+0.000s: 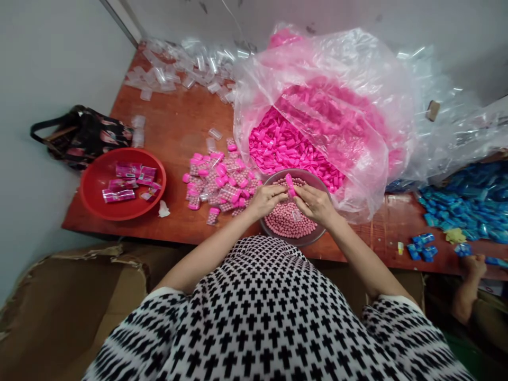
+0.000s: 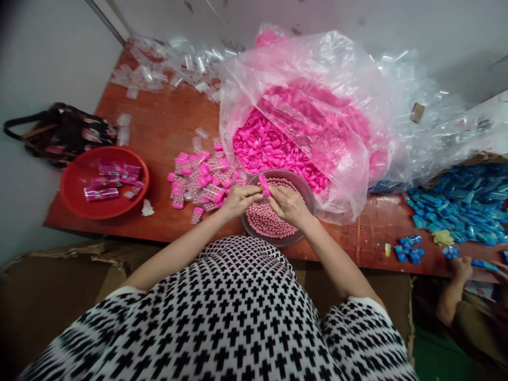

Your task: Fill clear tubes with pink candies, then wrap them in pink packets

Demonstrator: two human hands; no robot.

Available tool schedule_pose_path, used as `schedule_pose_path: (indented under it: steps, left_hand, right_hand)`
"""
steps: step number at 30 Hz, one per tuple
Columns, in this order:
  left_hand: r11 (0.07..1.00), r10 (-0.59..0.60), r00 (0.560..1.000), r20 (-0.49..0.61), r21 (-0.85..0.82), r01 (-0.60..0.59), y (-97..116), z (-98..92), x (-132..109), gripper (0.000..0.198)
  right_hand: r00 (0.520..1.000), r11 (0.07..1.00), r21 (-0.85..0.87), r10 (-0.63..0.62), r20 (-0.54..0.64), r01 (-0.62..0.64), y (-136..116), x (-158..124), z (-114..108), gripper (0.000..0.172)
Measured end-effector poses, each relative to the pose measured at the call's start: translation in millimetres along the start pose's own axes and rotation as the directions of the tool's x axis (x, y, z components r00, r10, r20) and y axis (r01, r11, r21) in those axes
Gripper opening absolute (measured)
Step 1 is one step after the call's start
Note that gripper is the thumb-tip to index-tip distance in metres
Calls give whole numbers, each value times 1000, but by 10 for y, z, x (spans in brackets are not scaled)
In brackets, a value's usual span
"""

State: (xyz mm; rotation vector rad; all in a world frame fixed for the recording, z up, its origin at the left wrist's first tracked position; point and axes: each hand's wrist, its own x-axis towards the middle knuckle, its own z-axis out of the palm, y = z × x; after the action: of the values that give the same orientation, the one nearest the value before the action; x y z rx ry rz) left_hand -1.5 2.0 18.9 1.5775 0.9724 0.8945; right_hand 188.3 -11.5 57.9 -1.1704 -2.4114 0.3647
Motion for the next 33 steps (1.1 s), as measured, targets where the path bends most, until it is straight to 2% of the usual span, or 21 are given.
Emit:
schedule_pose_path:
  steps: [2,6,8,10,13,16,19,21,24,29,31,33]
  left_hand:
    - [999,16,1000,-9,38,-15,46,4,-36,20]
    - [944,88,996,-30,322,-73,91,39,-43,21]
    - [921,81,996,-25,385,-65,71,34,-22,22]
    - [936,52,999,-10,348,-45,37,11,-6,23]
    - [965,11,1000,22,260,-16,11,-22,-6,24]
    - [974,-25,998,53,226,13,21,-25,-25,22]
    - [989,-80,996,26,127,76,0,-16,-41,22]
    - [990,-137,988,-70,-31,136,-46,-13,-42,24]
    - [938,-259,946,-196,-284,198,-118,-2,-33,36]
    - [800,-414,891,-188,-542,257,-118,117,-21,35]
    - [778,-425,883,-199,-580,243,-99,186,-23,31]
    - [793,-408,885,-227,-569,220,-90,238,-25,27]
  right_hand:
    - [1000,1000,-21,-3,23,4,-20,-32,-14,35]
    - [1000,995,-101,10,-8,-11,25,-54,80,37]
    - [1000,995,-99,7,-1,-7,73,-39,141,37]
    - [998,996,-92,10,63,-4,107,-4,148,38]
    - [983,987,-162,10,181,19,96,104,15,45]
    - [951,959,-218,-111,289,178,42,270,-191,67]
    - [893,923,-215,-217,394,319,29,394,-285,67]
    - [906,932,-241,-162,390,271,50,398,-240,61]
    - [961,964,-250,-15,278,87,63,296,-51,61]
    - [988,971,-214,126,86,-105,-68,134,290,85]
    - [983,958,-231,181,37,-168,-122,136,367,82]
    - [972,943,-246,234,12,-224,-143,159,408,72]
